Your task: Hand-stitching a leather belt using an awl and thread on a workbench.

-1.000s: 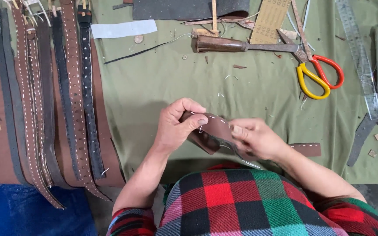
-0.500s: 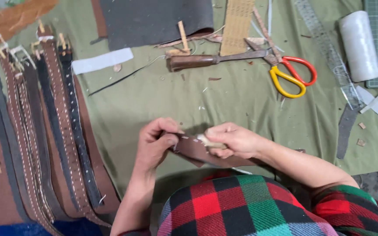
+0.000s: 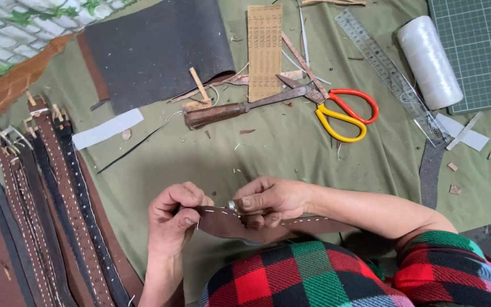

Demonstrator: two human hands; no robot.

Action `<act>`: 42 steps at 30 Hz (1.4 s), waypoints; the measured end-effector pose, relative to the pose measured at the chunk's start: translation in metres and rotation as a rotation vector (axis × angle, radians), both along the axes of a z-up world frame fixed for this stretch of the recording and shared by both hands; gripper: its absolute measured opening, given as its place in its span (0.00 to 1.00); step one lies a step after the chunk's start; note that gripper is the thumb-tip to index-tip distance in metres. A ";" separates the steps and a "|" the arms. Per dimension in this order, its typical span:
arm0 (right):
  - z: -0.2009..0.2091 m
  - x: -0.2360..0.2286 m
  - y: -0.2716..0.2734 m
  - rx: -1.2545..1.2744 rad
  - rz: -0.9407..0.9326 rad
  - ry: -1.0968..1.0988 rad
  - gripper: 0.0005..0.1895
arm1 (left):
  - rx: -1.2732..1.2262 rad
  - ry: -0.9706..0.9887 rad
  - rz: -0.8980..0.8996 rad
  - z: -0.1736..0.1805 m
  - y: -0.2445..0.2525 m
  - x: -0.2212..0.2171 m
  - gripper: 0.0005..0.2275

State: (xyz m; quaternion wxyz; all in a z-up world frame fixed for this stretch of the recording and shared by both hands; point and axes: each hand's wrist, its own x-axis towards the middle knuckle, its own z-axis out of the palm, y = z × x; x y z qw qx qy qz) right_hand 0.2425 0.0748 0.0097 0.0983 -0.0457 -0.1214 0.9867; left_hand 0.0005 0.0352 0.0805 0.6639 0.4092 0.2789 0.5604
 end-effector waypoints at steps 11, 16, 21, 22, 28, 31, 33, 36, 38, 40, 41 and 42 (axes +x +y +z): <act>0.026 0.009 0.008 1.486 -0.746 -0.760 0.26 | -0.134 0.240 0.219 -0.032 0.027 0.005 0.07; -0.004 0.014 0.020 -0.202 -0.052 0.143 0.09 | -0.079 0.183 -0.013 -0.024 0.026 0.012 0.12; 0.041 0.019 0.031 0.995 -0.267 -0.524 0.33 | -0.020 0.154 -0.019 -0.022 0.024 0.013 0.10; 0.044 0.018 0.029 0.994 -0.266 -0.525 0.33 | -0.021 0.153 -0.019 -0.027 0.025 0.013 0.10; 0.046 0.009 0.020 1.673 -0.800 -0.709 0.20 | -0.057 0.072 0.009 -0.042 0.035 0.010 0.08; 0.038 0.008 0.026 1.171 -0.547 -0.468 0.23 | -0.120 -0.025 -0.124 -0.047 0.038 0.004 0.12; 0.038 0.005 0.029 1.301 -0.611 -0.488 0.26 | -0.104 -0.001 -0.112 -0.053 0.039 0.001 0.12; 0.025 0.001 0.028 1.452 -0.706 -0.531 0.23 | -0.126 0.059 -0.060 -0.049 0.034 0.001 0.13; 0.015 -0.001 0.029 1.509 -0.705 -0.556 0.24 | -0.098 0.137 -0.047 -0.043 0.030 0.002 0.14; 0.009 -0.002 0.029 1.566 -0.701 -0.581 0.25 | -0.070 0.214 -0.032 -0.038 0.026 0.004 0.16; 0.008 -0.002 0.029 1.572 -0.695 -0.595 0.26 | -0.046 0.262 -0.019 -0.037 0.025 0.004 0.15; 0.007 -0.002 0.030 1.578 -0.690 -0.610 0.27 | -0.021 0.311 -0.006 -0.036 0.024 0.005 0.15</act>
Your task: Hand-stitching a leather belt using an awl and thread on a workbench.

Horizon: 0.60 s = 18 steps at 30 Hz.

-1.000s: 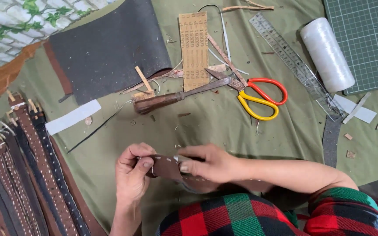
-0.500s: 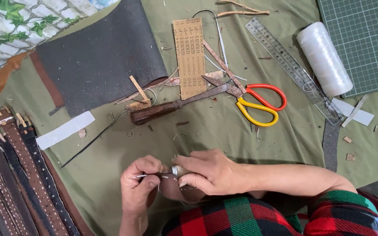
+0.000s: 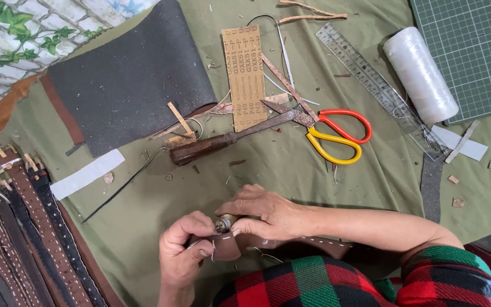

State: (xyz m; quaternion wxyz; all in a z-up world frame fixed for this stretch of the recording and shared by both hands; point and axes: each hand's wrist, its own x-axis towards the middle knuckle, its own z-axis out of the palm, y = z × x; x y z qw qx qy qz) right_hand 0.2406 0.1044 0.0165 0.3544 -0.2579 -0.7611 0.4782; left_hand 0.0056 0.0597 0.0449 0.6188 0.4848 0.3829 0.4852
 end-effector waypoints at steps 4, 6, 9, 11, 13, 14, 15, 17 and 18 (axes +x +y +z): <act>-0.012 -0.004 0.000 -0.013 -0.002 0.007 0.27 | -0.001 0.052 0.029 0.003 0.004 0.009 0.13; -0.022 -0.005 -0.001 -0.022 -0.002 -0.012 0.29 | -0.024 0.073 0.057 -0.004 0.006 0.011 0.10; -0.012 -0.003 0.003 -0.046 0.005 0.059 0.21 | -0.022 0.185 0.085 -0.008 0.004 0.012 0.07; -0.004 0.001 0.005 -0.167 0.010 0.104 0.18 | -0.014 0.162 0.109 -0.005 0.006 0.019 0.07; 0.008 0.006 0.008 -0.288 0.017 0.150 0.18 | -0.004 0.139 0.136 -0.004 0.005 0.024 0.06; 0.016 0.009 0.010 -0.295 0.014 0.160 0.16 | 0.009 0.255 0.176 -0.004 0.004 0.026 0.07; 0.024 0.011 0.011 -0.302 0.011 0.170 0.16 | 0.022 0.372 0.216 -0.003 0.004 0.027 0.07; 0.026 0.011 0.008 -0.274 -0.013 0.137 0.17 | 0.048 0.364 0.199 -0.007 0.004 0.030 0.07; 0.027 0.011 0.007 -0.245 -0.038 0.103 0.19 | 0.077 0.356 0.180 -0.009 0.004 0.031 0.08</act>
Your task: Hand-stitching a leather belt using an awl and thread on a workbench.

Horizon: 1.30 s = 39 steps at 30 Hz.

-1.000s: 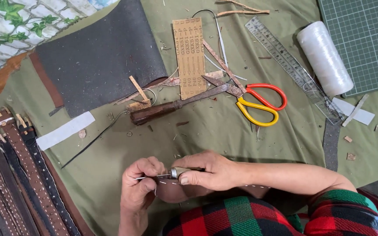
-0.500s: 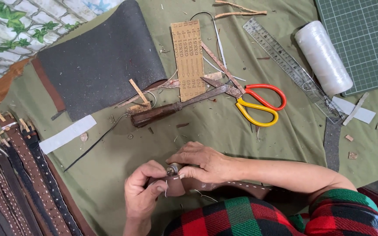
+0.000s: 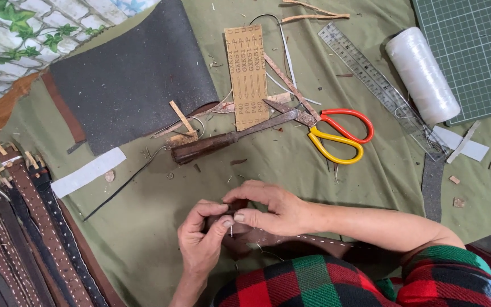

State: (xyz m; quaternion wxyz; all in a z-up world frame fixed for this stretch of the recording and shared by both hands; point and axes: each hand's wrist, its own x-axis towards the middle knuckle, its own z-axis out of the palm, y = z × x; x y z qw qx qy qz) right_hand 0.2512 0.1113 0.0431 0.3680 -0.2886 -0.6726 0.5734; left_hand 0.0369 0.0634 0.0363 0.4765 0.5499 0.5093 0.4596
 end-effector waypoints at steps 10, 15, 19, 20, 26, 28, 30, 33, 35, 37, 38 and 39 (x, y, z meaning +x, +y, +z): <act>-0.002 -0.002 -0.003 -0.317 0.094 -0.015 0.17 | -0.020 -0.002 -0.023 0.002 0.001 0.006 0.08; -0.010 -0.003 0.001 -0.240 0.122 -0.180 0.21 | -0.005 0.108 -0.021 0.001 -0.001 0.004 0.07; -0.002 -0.002 0.003 -0.233 0.199 -0.213 0.30 | -0.031 0.074 0.012 -0.003 -0.004 0.004 0.10; -0.003 -0.002 0.004 -0.227 0.238 -0.215 0.33 | -0.028 0.056 0.024 -0.004 -0.005 0.004 0.10; -0.012 -0.002 0.006 -0.248 0.240 -0.147 0.26 | -0.045 0.106 0.022 -0.001 -0.005 0.003 0.12; -0.014 0.000 0.007 -0.291 0.195 -0.107 0.21 | -0.028 0.124 -0.010 0.001 -0.005 0.002 0.12; -0.016 0.004 0.011 -0.424 0.138 -0.056 0.14 | -0.044 0.182 -0.014 0.002 -0.005 0.002 0.11; -0.022 0.010 0.016 -0.457 0.156 -0.015 0.17 | -0.062 0.179 -0.038 0.005 -0.003 0.004 0.08; -0.010 0.008 0.022 -0.538 0.186 -0.071 0.21 | -0.062 0.173 -0.025 0.008 -0.002 0.004 0.07; -0.012 0.004 0.023 -0.622 0.213 -0.127 0.25 | -0.064 0.168 -0.014 0.009 -0.002 0.003 0.06; -0.019 0.001 0.021 -0.688 0.217 -0.034 0.22 | -0.064 0.160 -0.014 0.009 -0.002 0.003 0.06; -0.026 -0.002 0.020 -0.752 0.219 0.058 0.20 | -0.065 0.152 -0.014 0.010 -0.002 0.002 0.05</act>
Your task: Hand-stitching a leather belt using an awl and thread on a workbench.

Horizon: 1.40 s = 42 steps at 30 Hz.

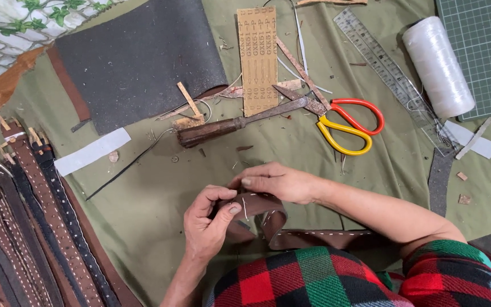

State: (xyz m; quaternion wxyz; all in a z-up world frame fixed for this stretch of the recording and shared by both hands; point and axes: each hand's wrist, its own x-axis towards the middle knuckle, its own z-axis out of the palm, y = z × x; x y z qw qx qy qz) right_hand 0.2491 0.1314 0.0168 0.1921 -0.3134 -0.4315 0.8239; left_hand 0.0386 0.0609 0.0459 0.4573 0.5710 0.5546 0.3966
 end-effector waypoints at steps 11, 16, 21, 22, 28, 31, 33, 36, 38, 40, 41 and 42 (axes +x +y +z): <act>-0.002 0.004 0.004 0.366 0.190 -0.114 0.22 | -0.006 -0.059 0.014 -0.003 -0.002 -0.001 0.06; 0.008 0.004 0.003 0.498 0.232 -0.301 0.24 | -0.022 -0.048 -0.020 0.000 -0.002 0.004 0.07; 0.013 0.004 0.001 0.563 0.242 -0.416 0.22 | 0.002 -0.051 -0.023 -0.001 -0.003 0.008 0.07; 0.005 0.004 -0.002 0.562 0.248 -0.416 0.22 | -0.001 -0.052 -0.018 -0.001 -0.003 0.007 0.07; -0.007 0.008 0.001 0.525 0.000 -0.244 0.11 | 0.025 -0.030 0.013 -0.002 -0.003 0.004 0.05; 0.005 0.009 0.002 0.749 0.040 -0.243 0.20 | -0.020 -0.069 0.004 -0.009 -0.004 0.005 0.05; 0.020 0.011 0.003 0.680 0.115 -0.225 0.24 | 0.088 -0.216 -0.033 -0.017 -0.002 0.006 0.08; 0.024 0.011 0.007 0.717 0.293 -0.269 0.29 | 0.103 -0.197 -0.044 -0.013 0.000 0.007 0.07; 0.008 0.004 0.000 0.732 0.257 -0.331 0.25 | 0.109 -0.191 -0.030 -0.012 0.004 0.005 0.07; -0.002 -0.001 -0.005 0.746 0.223 -0.391 0.22 | 0.113 -0.183 -0.013 -0.012 0.004 0.001 0.06; -0.005 -0.002 -0.005 0.767 0.178 -0.365 0.20 | 0.105 -0.169 0.010 -0.013 0.004 0.000 0.06; -0.008 -0.002 -0.006 0.788 0.132 -0.339 0.18 | 0.098 -0.155 0.034 -0.014 0.003 -0.002 0.06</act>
